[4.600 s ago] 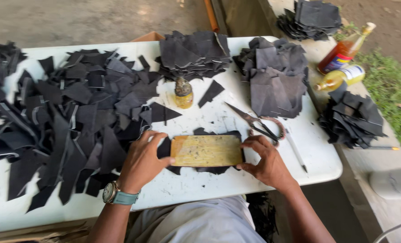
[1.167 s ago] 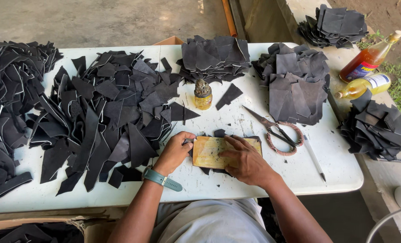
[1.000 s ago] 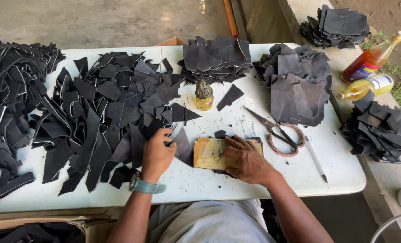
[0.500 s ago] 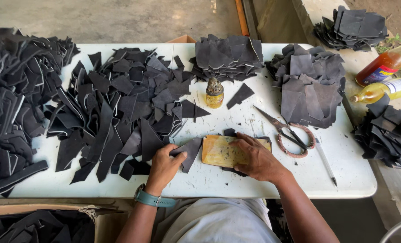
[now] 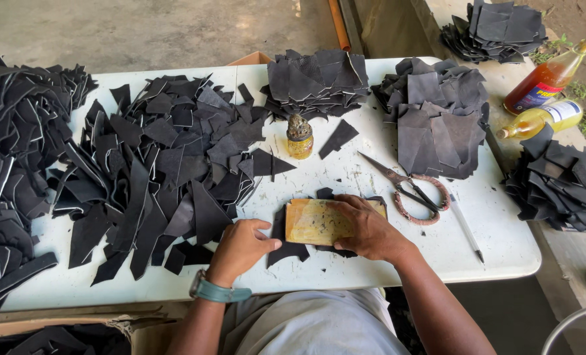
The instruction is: The person works at a white table outdoors, handling small black rubber pieces. They pour a yellow liquid from a bottle into a small jar, then use a stone to apply the liquid to the edges of the rubber pieces. The person repeatedly picks up pieces, applies the liquid, and joins them together, placing the finished assemblies into a pile.
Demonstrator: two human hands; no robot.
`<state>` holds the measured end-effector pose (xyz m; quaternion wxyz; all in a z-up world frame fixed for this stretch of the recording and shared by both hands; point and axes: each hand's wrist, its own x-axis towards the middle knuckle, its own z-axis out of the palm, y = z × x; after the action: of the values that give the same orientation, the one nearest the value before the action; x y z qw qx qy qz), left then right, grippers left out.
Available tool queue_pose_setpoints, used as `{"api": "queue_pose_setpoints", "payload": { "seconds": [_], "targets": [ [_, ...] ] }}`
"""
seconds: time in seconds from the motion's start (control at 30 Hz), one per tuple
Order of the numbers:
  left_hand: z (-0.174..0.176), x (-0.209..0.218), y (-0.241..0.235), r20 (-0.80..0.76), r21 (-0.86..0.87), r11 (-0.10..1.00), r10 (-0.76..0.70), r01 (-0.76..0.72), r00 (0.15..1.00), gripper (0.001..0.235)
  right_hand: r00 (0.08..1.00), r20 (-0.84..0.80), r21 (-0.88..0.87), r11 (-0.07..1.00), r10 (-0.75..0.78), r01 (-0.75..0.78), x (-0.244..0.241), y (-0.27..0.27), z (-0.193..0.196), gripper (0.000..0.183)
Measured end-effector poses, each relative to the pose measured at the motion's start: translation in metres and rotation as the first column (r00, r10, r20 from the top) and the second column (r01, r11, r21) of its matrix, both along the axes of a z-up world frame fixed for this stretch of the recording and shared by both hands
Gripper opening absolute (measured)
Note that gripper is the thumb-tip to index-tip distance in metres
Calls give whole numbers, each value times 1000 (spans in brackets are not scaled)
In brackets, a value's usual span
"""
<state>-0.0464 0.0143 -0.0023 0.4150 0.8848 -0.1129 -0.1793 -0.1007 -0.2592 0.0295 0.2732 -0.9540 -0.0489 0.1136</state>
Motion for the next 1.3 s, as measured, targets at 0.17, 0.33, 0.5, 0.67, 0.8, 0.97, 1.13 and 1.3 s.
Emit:
{"api": "queue_pose_setpoints", "payload": {
  "seconds": [0.17, 0.33, 0.5, 0.67, 0.8, 0.97, 1.13, 1.3],
  "targets": [
    [0, -21, -31, 89, -10, 997, 83, -83, 993, 77, 1000, -1, -13, 1000, 6, -6, -1, -2, -3, 95],
    [-1, -29, -35, 127, -171, 985, 38, -16, 991, 98, 1000, 12, -8, 1000, 13, -12, 0, -1, 0, 92],
    [-7, -39, -31, 192, -13, 999, 42, -40, 980, 86, 1000, -15, 5, 1000, 15, -15, 0, -2, -2, 89],
    [-20, -32, -35, 264, -25, 999, 29, -23, 964, 83, 999, 19, 11, 999, 42, -42, -1, -5, -4, 88],
    [-20, -33, -27, 151, -167, 986, 41, -15, 988, 89, 998, 35, -3, 998, 57, -57, -1, -5, -7, 73],
    [-20, -39, -27, 142, -148, 984, 120, -99, 982, 80, 995, 71, -16, 997, 71, -70, 0, -5, -9, 72],
    [-20, -35, -28, 39, -156, 973, 178, -170, 983, 77, 997, 44, -27, 998, 60, -59, 0, -2, -6, 74],
    [-31, -29, -27, 88, -259, 957, 159, -131, 983, 74, 992, 80, -59, 994, 96, -91, 0, -4, -8, 76]
  ]
}}
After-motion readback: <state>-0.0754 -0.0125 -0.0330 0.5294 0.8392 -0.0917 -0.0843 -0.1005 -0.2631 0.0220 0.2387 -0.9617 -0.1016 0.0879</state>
